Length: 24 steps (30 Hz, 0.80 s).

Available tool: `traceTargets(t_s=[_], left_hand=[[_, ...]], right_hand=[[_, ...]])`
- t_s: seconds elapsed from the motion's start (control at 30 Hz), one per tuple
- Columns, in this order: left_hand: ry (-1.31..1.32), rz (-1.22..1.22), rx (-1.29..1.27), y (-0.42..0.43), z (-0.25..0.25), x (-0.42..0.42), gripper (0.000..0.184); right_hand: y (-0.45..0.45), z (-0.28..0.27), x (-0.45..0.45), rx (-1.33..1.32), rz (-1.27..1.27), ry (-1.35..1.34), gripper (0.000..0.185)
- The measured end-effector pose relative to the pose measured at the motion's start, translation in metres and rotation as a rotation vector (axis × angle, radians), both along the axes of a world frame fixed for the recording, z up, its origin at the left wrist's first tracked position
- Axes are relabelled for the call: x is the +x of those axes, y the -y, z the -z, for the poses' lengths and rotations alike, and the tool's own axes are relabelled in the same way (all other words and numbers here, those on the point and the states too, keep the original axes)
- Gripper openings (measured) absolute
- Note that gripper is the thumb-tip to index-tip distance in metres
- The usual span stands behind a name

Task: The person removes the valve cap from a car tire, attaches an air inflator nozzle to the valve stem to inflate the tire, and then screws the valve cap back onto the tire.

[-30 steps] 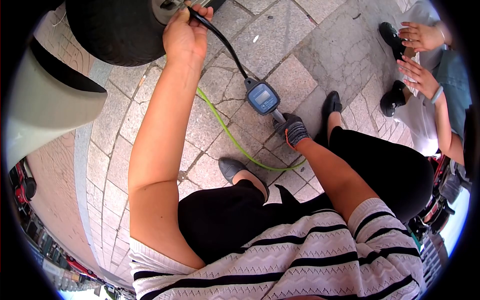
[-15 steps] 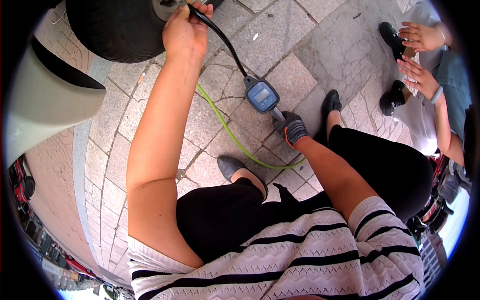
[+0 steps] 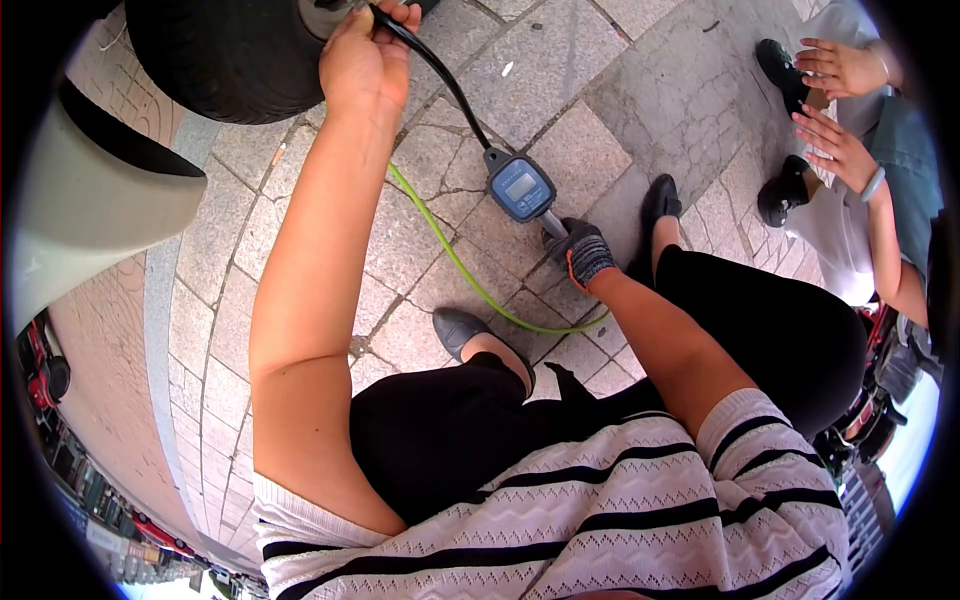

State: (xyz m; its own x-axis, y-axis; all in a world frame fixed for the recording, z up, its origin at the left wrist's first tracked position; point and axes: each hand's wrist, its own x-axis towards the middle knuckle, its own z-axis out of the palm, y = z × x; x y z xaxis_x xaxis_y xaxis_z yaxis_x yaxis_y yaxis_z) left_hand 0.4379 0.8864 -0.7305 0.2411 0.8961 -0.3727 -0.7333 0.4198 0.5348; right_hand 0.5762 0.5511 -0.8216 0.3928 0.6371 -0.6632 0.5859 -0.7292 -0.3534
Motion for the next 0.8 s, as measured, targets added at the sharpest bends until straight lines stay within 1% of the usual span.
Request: traceTargets(t_s=[0.23, 0.47, 0.57, 0.63, 0.8], left_hand=[[-0.010, -0.017, -0.016, 0.002, -0.004, 0.001, 0.019], [0.000, -0.003, 0.003, 0.002, -0.003, 0.001, 0.019], [-0.008, -0.009, 0.001, 0.001, -0.003, 0.001, 0.019], [-0.001, -0.004, 0.006, 0.000, -0.001, 0.001, 0.019], [-0.006, -0.008, -0.002, 0.000, 0.000, 0.000, 0.020]], right_hand=[[0.003, 0.007, 0.001, -0.009, 0.019, -0.024, 0.040], [-0.001, -0.001, 0.001, -0.029, 0.025, -0.053, 0.041], [-0.002, -0.001, 0.001, -0.047, 0.006, -0.040, 0.041], [0.001, 0.007, 0.001, -0.039, -0.023, 0.026, 0.043], [0.005, 0.010, 0.001, -0.003, -0.043, 0.046, 0.044]])
